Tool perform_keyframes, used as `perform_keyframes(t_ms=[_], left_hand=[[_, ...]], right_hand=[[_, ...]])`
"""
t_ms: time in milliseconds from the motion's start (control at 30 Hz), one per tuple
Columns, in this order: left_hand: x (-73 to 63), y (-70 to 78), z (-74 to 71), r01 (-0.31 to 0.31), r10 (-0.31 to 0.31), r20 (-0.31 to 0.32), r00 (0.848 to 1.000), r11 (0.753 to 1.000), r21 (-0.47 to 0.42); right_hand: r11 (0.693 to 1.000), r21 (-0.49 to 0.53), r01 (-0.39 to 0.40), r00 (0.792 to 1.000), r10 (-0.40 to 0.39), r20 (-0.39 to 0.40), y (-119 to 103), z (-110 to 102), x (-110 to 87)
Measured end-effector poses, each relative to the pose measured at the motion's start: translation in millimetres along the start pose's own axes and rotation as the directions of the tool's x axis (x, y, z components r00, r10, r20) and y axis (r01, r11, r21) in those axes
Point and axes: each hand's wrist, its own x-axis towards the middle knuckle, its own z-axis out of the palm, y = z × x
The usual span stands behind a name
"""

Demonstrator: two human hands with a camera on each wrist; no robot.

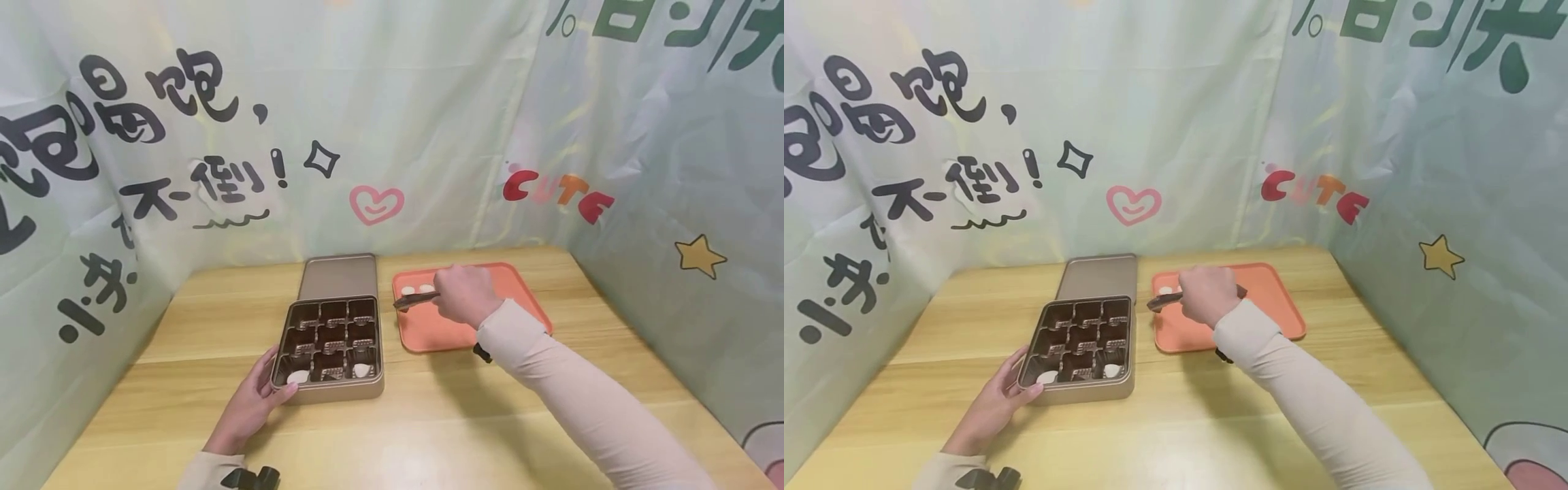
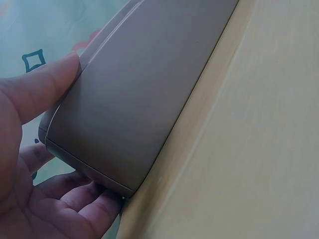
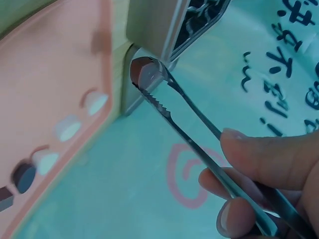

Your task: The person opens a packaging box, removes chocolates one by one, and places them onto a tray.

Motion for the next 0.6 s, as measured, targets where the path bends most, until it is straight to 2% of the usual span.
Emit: perform_keyframes(t_ms=[200,367,600], left_hand=[[-0.2,0.8,0.0,0.004,-0.004,0.002,1.000,1.000,0.014],[0.1,0.5,0.2,0.006,-0.006,-0.004,1.000,1.000,0.011],[-0.6,0.7,-0.5,0.006,-0.006,-0.009,1.000,1.000,0.023]], right_hand=[[0.997,-0.011,-0.074,0.996,0.075,0.057,20.8,2.8,4.3],[0.995,0.020,-0.099,0.992,0.097,0.075,38.8,5.5,5.9],[0.981,0.076,-0.178,0.980,0.169,0.106,59.2,10.2,5.8]])
